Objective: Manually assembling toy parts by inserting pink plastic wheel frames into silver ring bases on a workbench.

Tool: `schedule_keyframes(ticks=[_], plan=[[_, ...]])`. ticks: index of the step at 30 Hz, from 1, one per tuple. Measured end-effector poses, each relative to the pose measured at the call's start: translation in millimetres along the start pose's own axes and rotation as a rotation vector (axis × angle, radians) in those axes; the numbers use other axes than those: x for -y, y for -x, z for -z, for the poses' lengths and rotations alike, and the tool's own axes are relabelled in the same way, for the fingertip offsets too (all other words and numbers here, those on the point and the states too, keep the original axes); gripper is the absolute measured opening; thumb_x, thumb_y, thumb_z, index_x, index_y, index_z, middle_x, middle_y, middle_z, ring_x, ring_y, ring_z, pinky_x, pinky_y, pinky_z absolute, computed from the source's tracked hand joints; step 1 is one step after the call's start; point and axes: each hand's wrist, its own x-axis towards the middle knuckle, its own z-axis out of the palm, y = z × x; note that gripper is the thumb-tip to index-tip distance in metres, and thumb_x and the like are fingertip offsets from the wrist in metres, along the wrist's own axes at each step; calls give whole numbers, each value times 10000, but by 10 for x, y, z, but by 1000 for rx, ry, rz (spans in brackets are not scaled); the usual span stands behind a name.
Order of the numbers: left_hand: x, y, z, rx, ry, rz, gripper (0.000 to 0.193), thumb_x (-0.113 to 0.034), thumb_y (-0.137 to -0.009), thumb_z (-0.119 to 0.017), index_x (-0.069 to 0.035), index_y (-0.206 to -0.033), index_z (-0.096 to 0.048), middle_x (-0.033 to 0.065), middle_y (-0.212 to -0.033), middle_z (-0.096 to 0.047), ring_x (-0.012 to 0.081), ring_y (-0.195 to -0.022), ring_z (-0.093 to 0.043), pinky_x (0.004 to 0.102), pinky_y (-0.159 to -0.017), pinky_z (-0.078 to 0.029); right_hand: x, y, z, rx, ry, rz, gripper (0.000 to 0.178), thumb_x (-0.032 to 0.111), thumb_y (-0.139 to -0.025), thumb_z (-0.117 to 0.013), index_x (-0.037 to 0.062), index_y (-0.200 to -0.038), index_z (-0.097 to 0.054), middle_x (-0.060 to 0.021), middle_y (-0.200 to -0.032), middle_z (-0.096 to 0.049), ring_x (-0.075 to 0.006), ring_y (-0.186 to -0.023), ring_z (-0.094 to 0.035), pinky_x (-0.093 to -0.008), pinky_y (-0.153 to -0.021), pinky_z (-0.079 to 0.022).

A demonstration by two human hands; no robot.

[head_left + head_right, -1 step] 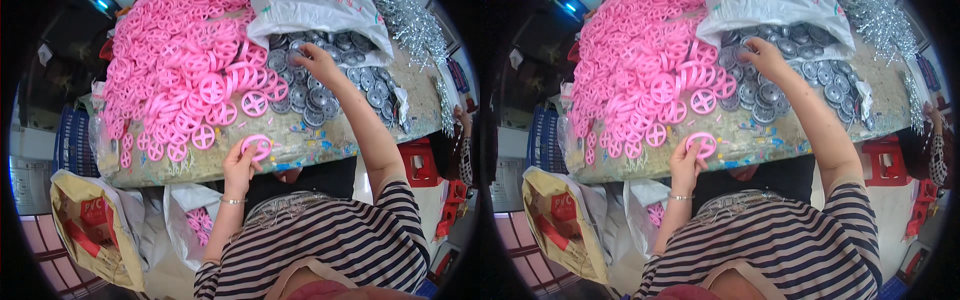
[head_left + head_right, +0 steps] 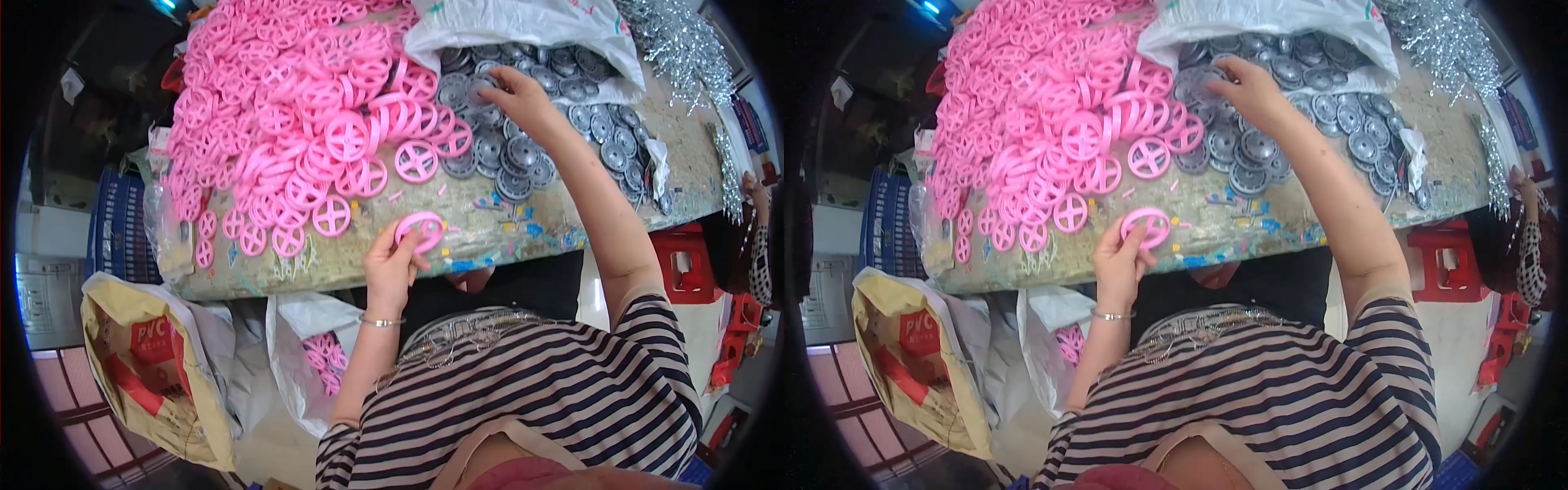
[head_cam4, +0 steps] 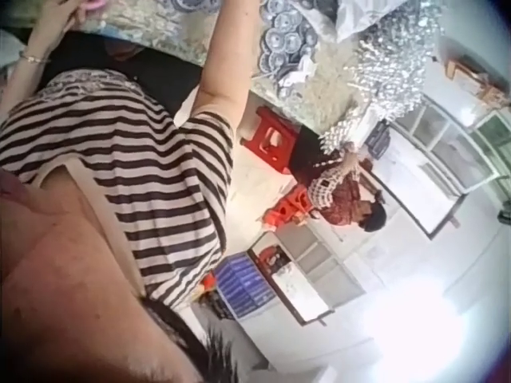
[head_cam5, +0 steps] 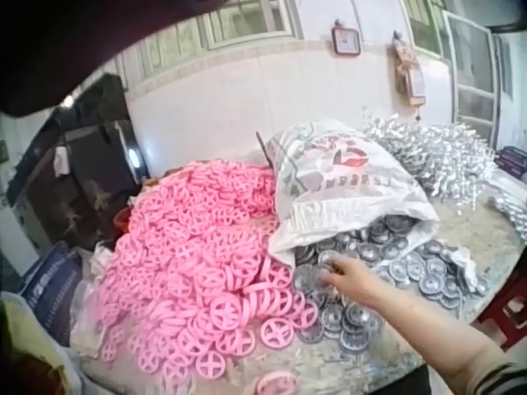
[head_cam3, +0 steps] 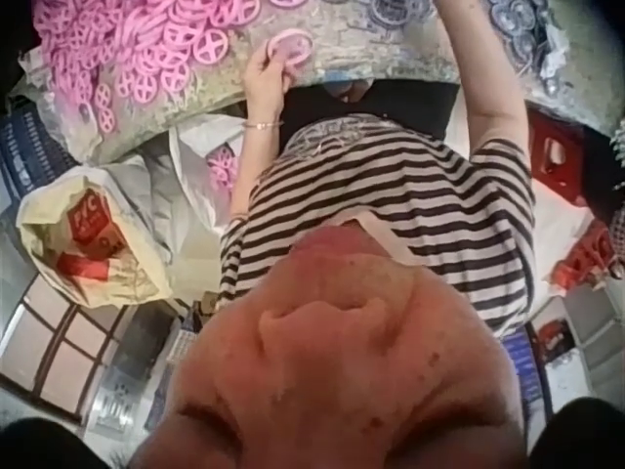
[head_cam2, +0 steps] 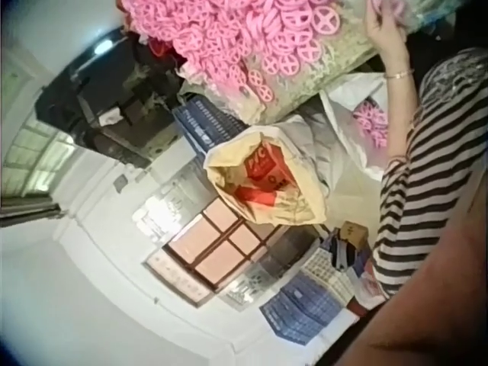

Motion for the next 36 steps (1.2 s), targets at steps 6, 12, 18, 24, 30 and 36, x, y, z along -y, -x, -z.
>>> schedule_keyframes(ticks=[6,12,18,24,30,36], plan=[[164,-83,95,70,-20,-225,247,-19,-862,-626,2,-1107,-634,120,-1206,-590,176,-1053,-591,263,-813,-501,450,872,-441,317,-328,-196,394,135,-883,-621,112,-1271,-558,35,-746,-556,-25,-585,-461,-184,-514,-392],[163,-37,15,42,-15,-391,400,66,-812,-643,16,-1203,-571,147,-1291,-524,188,-1146,-529,304,-986,-428,362,1286,-830,367,-299,-298,394,144,-894,-616,145,-1284,-561,44,-683,-536,-20,-560,-458,-193,-498,-391],[185,-32,60,68,154,-253,584,75,-859,-578,44,-1384,-326,150,-1294,-504,184,-1126,-542,301,-953,-473,299,1313,-908,287,-229,-78,393,126,-894,-612,147,-1284,-569,54,-698,-533,-15,-562,-449,-188,-496,-389],[112,-15,77,32,498,-151,452,31,-907,-528,9,-1340,-400,132,-1267,-521,184,-1114,-547,307,-954,-473,390,1333,-842,288,-442,-349,379,136,-900,-605,128,-1277,-570,50,-695,-545,-12,-526,-437,-181,-467,-379],[316,-53,117,-75,-110,-343,357,-21,-867,-601,-36,-1212,-510,67,-1190,-559,132,-1044,-541,271,-885,-456,489,1453,-1010,461,-512,-385,374,165,-905,-612,131,-1275,-572,53,-629,-501,-10,-522,-440,-176,-447,-339],[178,33,150,229,4,-220,504,6,-856,-594,-20,-1329,-423,88,-1266,-523,154,-1131,-526,286,-949,-439,410,1394,-942,367,-369,-332,410,161,-891,-629,108,-1291,-558,32,-755,-550,-36,-615,-461,-190,-564,-403]])
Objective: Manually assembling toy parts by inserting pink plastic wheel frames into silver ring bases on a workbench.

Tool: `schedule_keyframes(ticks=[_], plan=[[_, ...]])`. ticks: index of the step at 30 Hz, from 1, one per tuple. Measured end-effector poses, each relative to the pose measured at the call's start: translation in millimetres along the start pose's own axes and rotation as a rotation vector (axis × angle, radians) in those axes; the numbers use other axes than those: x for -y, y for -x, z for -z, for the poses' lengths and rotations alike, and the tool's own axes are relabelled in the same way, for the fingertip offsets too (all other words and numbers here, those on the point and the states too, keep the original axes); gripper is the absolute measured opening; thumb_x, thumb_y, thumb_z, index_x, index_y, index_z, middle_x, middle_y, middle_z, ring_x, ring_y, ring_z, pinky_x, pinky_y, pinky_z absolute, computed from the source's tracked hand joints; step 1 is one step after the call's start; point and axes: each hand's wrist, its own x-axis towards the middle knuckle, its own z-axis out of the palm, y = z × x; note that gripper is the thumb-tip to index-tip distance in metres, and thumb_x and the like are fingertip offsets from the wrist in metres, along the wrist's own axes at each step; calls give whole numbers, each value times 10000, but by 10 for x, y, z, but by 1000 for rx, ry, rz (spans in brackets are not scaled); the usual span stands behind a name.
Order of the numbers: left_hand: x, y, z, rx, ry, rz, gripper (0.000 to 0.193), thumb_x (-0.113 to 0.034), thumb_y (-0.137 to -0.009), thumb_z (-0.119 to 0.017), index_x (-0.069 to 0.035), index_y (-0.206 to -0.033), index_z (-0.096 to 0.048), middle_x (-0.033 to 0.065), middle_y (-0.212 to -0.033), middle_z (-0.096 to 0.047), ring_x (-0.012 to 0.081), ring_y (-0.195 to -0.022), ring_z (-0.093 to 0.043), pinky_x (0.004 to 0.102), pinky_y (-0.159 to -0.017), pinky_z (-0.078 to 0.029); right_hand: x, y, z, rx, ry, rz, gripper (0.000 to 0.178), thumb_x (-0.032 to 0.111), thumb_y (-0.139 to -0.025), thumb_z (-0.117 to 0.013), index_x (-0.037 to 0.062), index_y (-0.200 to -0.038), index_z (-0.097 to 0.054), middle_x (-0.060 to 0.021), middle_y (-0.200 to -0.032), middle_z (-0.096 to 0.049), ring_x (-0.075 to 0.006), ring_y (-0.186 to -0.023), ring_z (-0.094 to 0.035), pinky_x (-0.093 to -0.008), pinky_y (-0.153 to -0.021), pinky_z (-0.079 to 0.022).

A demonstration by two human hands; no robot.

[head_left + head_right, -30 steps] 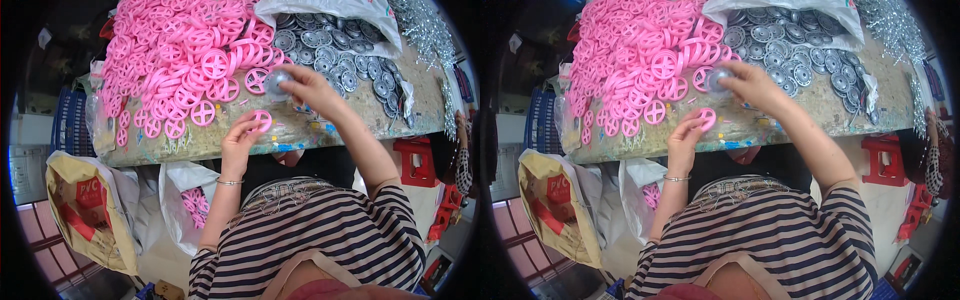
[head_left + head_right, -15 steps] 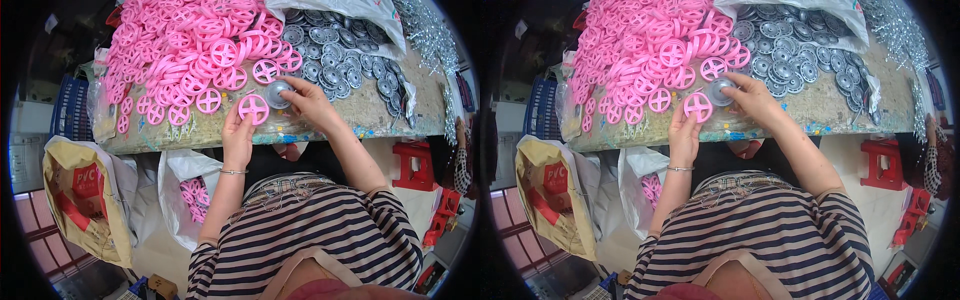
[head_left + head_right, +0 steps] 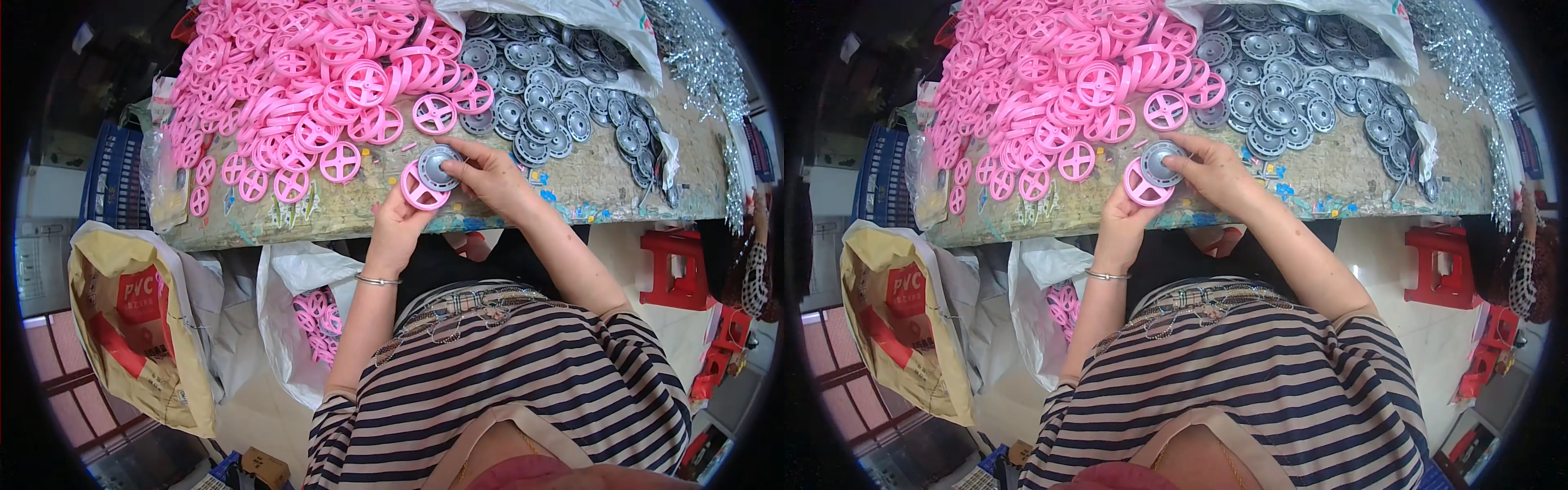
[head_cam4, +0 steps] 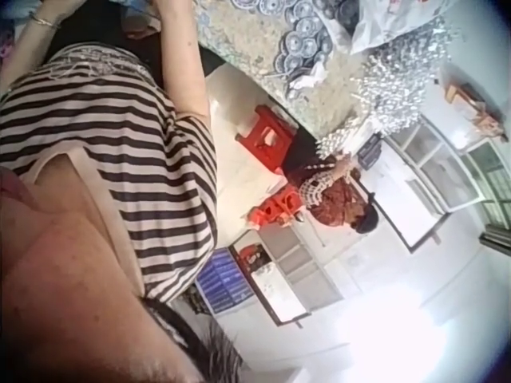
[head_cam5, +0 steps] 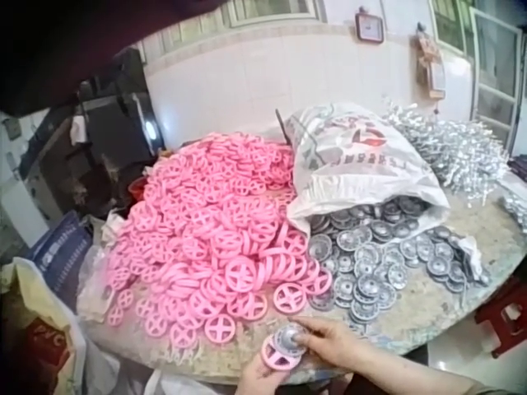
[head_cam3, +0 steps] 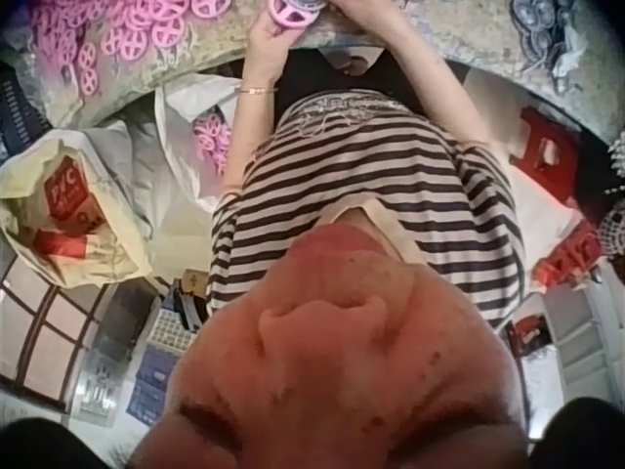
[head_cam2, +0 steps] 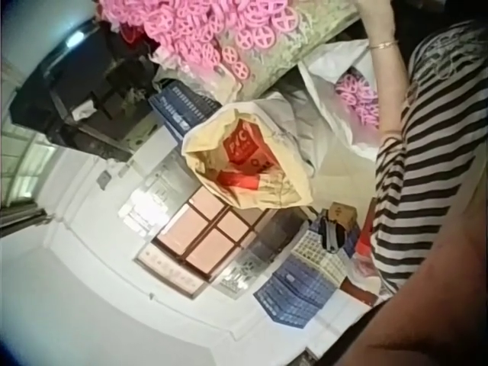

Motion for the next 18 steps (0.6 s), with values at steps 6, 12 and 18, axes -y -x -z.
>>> schedule_keyframes(ticks=[6,12,18], plan=[[12,8,-74,59,271,59,392,-129,-1001,-394,22,-1356,-328,137,-1282,-473,246,-1193,-502,442,-1015,-444,-244,-10,-88,-96,447,544,427,111,-850,-664,36,-1258,-565,-32,-921,-566,-105,-793,-529,-247,-758,-456],[-93,19,-132,13,269,16,422,-116,-997,-401,-22,-1398,-306,146,-1298,-435,230,-1167,-508,407,-972,-487,-58,9,-78,122,-49,68,340,94,-843,-673,22,-1170,-611,-18,-926,-603,-93,-822,-575,-247,-763,-481],[-181,34,-177,38,118,-24,426,-142,-1002,-393,-18,-1396,-289,156,-1287,-451,254,-1162,-522,435,-946,-505,-61,65,-60,79,36,89,234,138,-852,-674,-7,-1031,-632,-43,-885,-587,-103,-780,-583,-259,-657,-490]])
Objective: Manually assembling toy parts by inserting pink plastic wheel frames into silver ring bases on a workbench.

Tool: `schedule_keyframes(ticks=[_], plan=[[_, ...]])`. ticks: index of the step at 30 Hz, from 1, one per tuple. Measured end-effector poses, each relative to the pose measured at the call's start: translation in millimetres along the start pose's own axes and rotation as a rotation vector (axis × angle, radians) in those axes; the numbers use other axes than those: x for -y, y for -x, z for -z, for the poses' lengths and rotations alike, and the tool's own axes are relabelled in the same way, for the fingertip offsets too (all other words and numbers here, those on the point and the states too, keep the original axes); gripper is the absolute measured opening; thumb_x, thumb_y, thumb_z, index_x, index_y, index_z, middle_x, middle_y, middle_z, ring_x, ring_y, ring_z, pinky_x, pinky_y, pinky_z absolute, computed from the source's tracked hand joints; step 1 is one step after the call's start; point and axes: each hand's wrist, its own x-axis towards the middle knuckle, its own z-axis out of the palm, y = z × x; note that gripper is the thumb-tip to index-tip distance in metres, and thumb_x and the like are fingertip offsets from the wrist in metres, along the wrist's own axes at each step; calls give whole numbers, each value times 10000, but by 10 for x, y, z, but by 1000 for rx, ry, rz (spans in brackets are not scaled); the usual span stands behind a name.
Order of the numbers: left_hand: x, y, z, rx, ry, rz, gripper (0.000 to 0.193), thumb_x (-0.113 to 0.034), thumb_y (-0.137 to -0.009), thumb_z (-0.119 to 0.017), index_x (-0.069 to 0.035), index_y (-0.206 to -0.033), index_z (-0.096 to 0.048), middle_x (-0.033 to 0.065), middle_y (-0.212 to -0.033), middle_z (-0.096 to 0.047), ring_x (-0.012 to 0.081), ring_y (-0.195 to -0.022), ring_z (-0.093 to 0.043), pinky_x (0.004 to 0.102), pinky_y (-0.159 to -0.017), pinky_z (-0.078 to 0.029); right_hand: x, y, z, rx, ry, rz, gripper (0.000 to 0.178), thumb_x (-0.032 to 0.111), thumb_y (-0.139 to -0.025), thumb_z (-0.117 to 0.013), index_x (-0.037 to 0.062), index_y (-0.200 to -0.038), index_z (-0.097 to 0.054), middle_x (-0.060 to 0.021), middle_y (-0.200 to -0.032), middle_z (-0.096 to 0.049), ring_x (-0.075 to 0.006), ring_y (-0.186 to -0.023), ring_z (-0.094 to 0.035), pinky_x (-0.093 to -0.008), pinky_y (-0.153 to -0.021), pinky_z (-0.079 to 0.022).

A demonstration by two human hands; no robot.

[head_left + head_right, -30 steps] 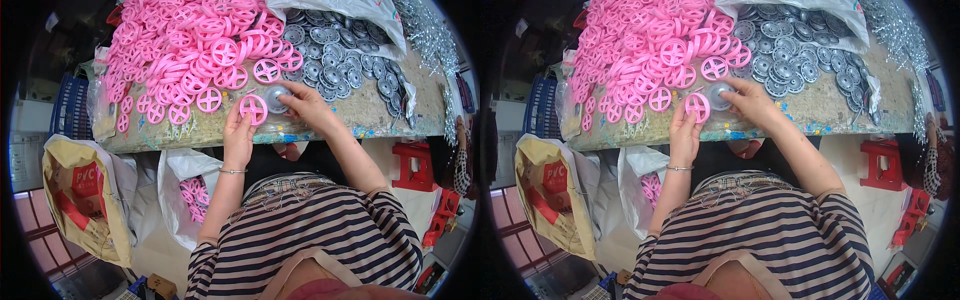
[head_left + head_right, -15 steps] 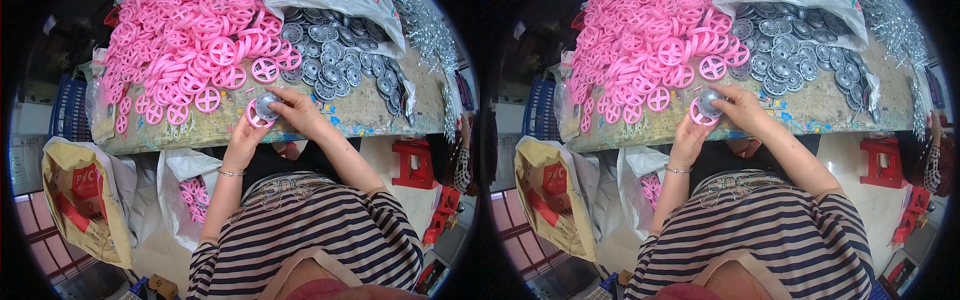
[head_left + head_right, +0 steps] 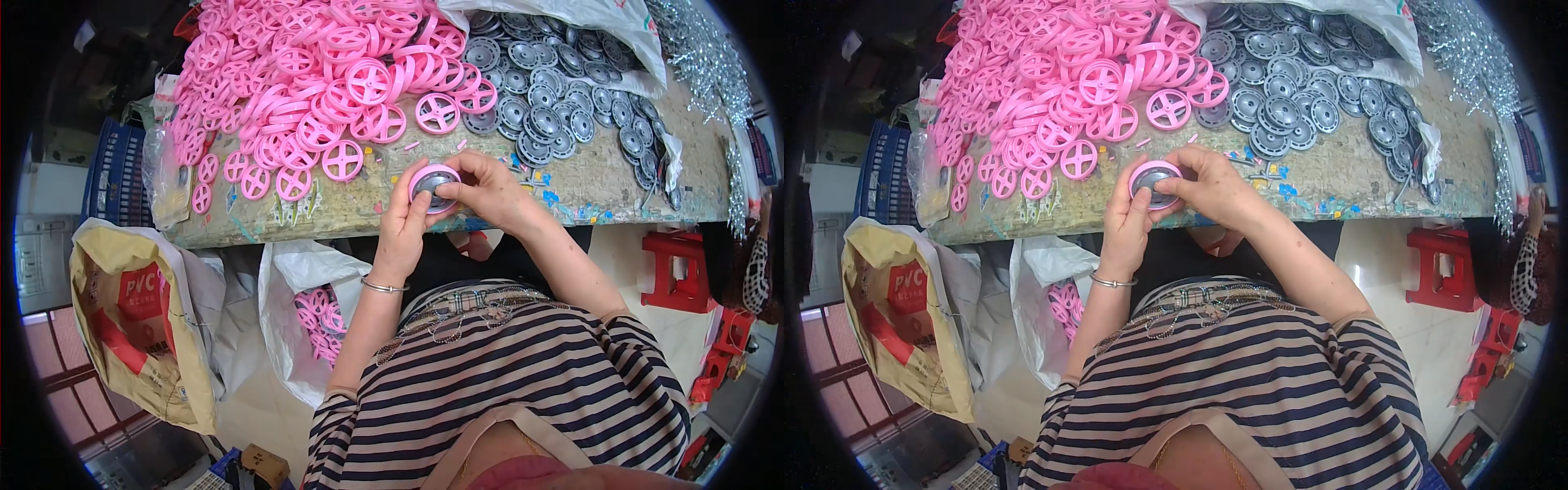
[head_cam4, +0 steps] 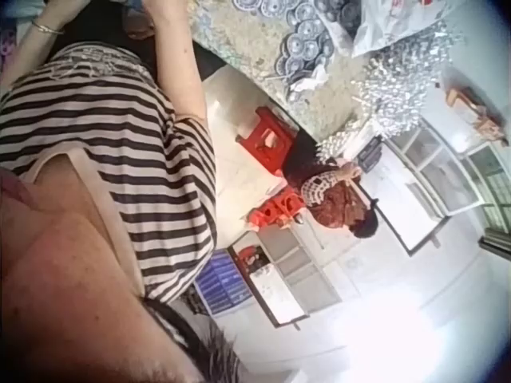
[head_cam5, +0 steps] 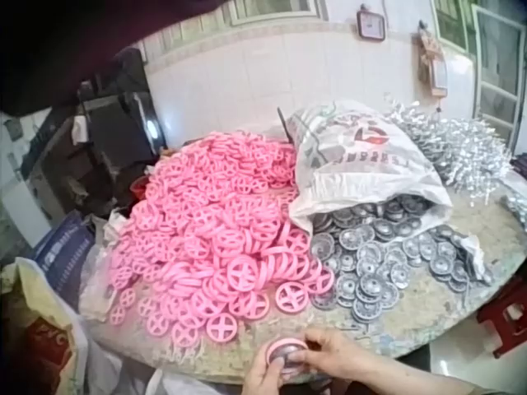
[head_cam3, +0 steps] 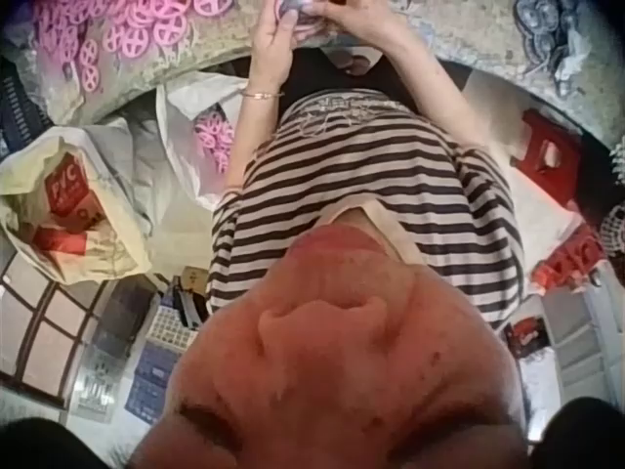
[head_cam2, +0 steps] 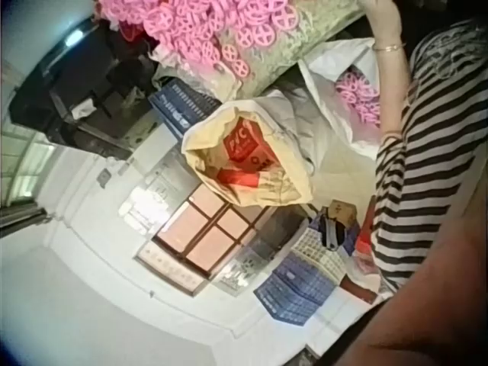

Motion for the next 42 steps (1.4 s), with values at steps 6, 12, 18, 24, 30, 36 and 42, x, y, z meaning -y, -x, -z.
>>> schedule_keyframes(ticks=[6,12,18,24,30,36,42], plan=[[-101,97,-68,-23,90,-24,409,-179,-1011,-385,-27,-1387,-333,132,-1228,-502,209,-1063,-568,347,-848,-550,214,113,-46,66,-237,-119,227,201,-897,-625,4,-1007,-642,-43,-916,-574,-108,-797,-577,-255,-670,-478],[-340,626,426,-698,-422,-215,362,-225,-1014,-378,-4,-1293,-447,124,-1171,-538,211,-1014,-577,320,-837,-509,150,-42,303,-133,284,189,228,195,-932,-565,12,-1050,-631,-34,-973,-595,-117,-882,-549,-252,-777,-438],[-228,1958,1471,-920,-1067,-102,369,-232,-1012,-367,41,-1217,-506,143,-1125,-578,205,-998,-566,319,-874,-453,128,-562,464,-213,688,474,226,126,-813,-653,26,-1014,-629,-146,-1019,-566,-274,-933,-577,-344,-833,-473],[-169,1857,1285,-961,-1238,77,268,-109,-955,-494,51,-1161,-554,177,-1062,-619,233,-1025,-590,333,-848,-480,-129,-843,326,-300,1005,621,243,161,-717,-729,38,-875,-592,-124,-887,-566,-329,-929,-530,-400,-850,-447],[-176,1015,785,-613,-714,-149,335,-65,-946,-503,13,-1270,-472,155,-1166,-566,210,-1026,-593,318,-833,-512,465,-531,337,-57,199,41,161,189,-914,-581,35,-872,-565,18,-737,-510,-58,-667,-467,-235,-611,-447],[32,93,133,-219,188,-37,341,-79,-956,-508,6,-1281,-450,112,-1150,-563,184,-986,-607,313,-804,-555,499,-77,-5,327,-12,-114,204,239,-914,-579,38,-951,-594,1,-782,-573,-86,-683,-512,-256,-621,-449],[89,-41,230,-348,96,65,217,-132,-964,-512,11,-1127,-534,104,-1032,-611,168,-883,-639,310,-752,-581,-25,-854,215,-265,769,545,345,249,-853,-628,5,-1091,-574,-112,-949,-597,-241,-830,-572,-346,-747,-475]])
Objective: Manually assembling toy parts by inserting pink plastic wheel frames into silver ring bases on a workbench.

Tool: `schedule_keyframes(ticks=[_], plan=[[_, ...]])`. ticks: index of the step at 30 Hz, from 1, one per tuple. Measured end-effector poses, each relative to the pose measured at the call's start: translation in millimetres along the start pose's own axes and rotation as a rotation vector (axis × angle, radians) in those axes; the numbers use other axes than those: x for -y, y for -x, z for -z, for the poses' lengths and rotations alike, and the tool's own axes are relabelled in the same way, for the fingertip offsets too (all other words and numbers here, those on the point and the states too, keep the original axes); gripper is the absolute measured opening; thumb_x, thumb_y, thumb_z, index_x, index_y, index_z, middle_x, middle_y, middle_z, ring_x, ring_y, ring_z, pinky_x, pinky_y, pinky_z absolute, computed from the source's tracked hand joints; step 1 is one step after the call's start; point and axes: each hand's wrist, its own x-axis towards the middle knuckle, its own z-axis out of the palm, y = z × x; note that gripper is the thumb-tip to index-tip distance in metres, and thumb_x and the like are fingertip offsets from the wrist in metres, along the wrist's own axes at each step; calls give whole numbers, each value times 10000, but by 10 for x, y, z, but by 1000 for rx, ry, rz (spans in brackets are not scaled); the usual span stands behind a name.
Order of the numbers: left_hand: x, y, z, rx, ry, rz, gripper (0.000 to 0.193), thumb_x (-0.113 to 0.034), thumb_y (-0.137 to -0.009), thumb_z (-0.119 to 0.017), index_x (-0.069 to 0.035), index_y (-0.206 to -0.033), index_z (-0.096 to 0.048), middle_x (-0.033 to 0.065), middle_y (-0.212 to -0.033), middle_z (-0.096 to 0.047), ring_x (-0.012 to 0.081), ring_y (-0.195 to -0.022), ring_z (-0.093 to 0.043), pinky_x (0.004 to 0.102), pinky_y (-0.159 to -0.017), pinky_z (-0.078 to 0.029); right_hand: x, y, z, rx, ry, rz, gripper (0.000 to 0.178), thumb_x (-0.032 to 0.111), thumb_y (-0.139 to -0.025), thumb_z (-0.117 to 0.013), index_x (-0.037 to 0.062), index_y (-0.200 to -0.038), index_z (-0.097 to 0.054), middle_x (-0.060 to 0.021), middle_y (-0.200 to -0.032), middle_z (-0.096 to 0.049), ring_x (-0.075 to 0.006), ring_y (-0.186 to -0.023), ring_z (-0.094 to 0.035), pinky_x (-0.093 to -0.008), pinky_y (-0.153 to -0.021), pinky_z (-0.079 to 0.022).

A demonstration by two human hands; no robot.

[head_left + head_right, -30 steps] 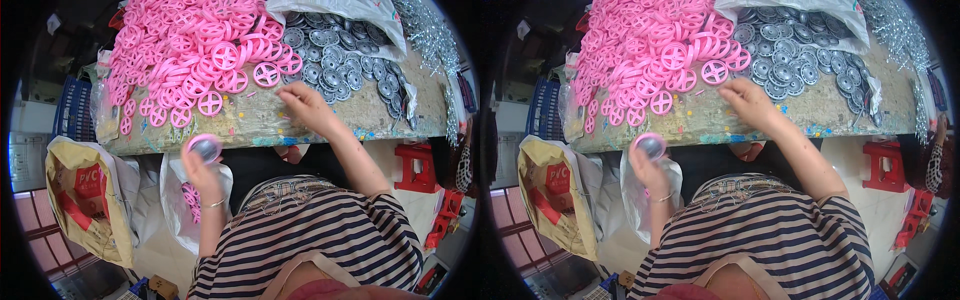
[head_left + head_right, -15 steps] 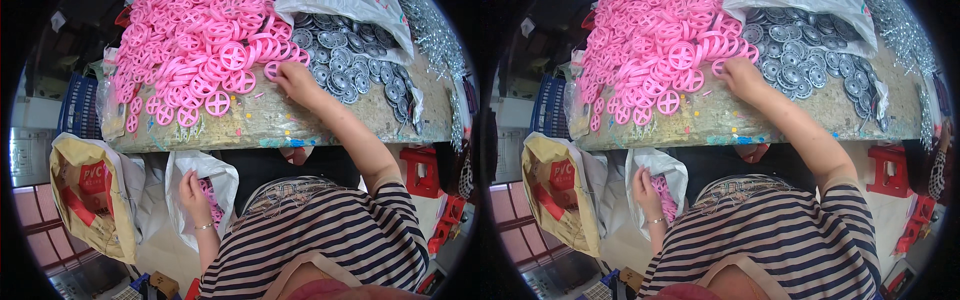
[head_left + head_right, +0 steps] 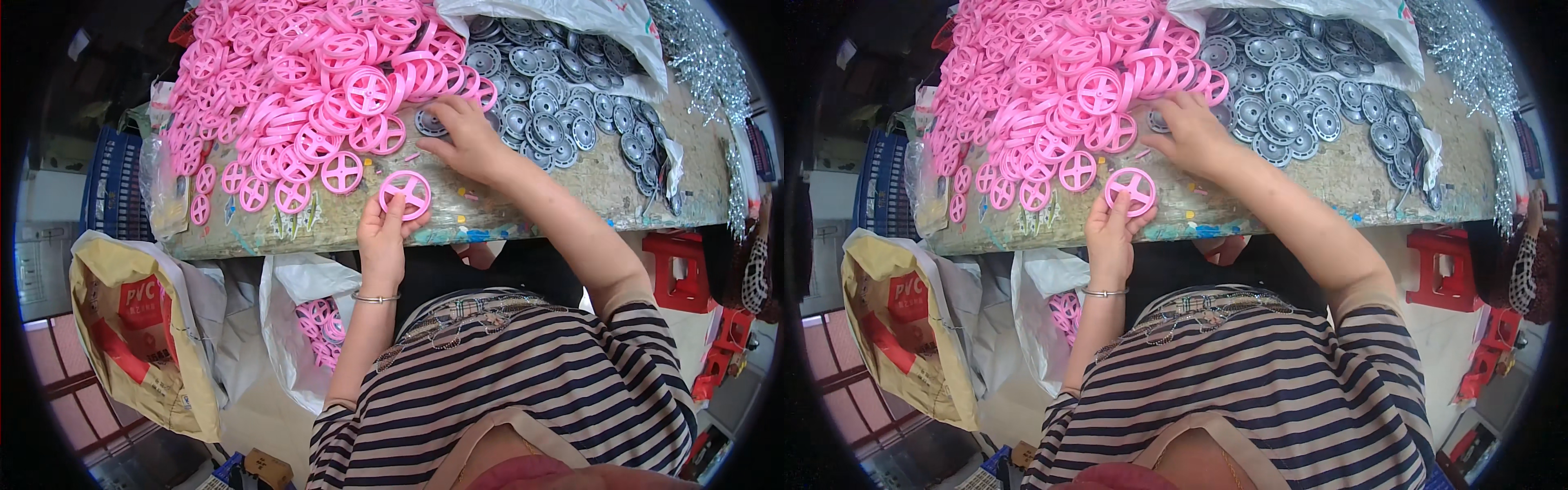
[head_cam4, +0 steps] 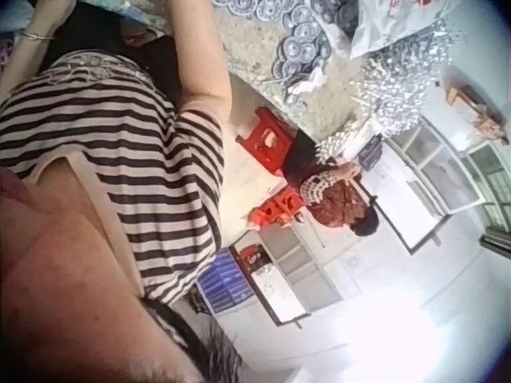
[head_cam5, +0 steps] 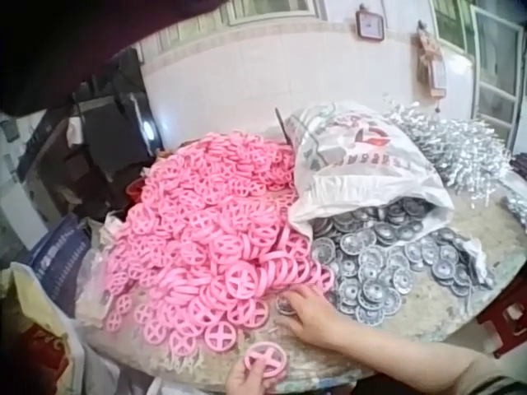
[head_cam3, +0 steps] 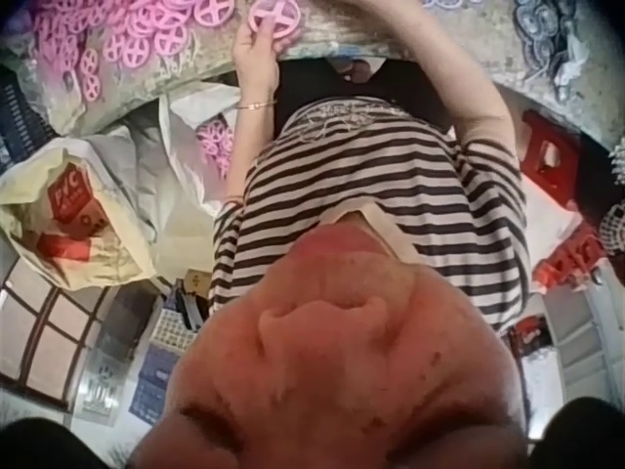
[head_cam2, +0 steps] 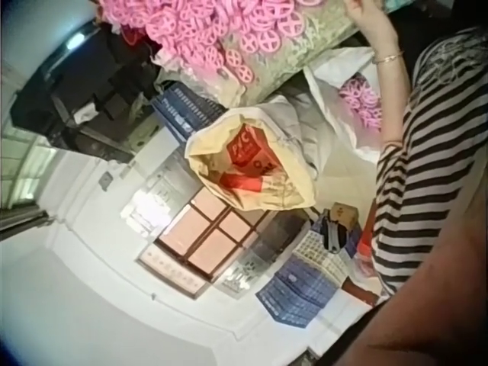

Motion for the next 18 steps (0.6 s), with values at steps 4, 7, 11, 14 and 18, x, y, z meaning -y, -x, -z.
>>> schedule_keyframes(ticks=[4,7,11,14,18], plan=[[-49,2,12,12,67,40,272,-138,-972,-495,16,-1196,-492,116,-1088,-596,191,-956,-633,322,-819,-569,-105,-88,-154,-70,449,162,371,208,-831,-611,23,-1145,-544,-154,-990,-594,-337,-927,-573,-433,-807,-479],[-57,-25,47,51,123,79,316,-140,-976,-486,9,-1252,-453,113,-1130,-580,205,-1015,-618,334,-861,-554,-176,-181,-119,-20,332,43,346,195,-840,-596,26,-1139,-551,-149,-942,-604,-338,-896,-583,-437,-797,-481],[-30,7,139,32,62,68,346,-110,-972,-475,-6,-1299,-429,127,-1186,-572,240,-1046,-616,364,-893,-535,272,33,106,200,-464,-307,299,220,-910,-571,18,-1130,-580,-73,-779,-609,-147,-589,-583,-289,-556,-478],[-78,7,61,124,67,61,390,-74,-961,-491,-11,-1335,-401,102,-1201,-555,200,-1050,-599,328,-878,-544,449,372,42,219,-425,-194,343,182,-885,-608,28,-1190,-577,-113,-858,-613,-180,-686,-589,-300,-642,-477],[-61,16,56,143,27,49,422,-53,-957,-484,-14,-1365,-382,106,-1216,-546,200,-1055,-593,324,-883,-542,440,519,-54,88,-233,-19,384,125,-827,-664,30,-1191,-588,-140,-891,-581,-273,-848,-577,-344,-791,-463]])
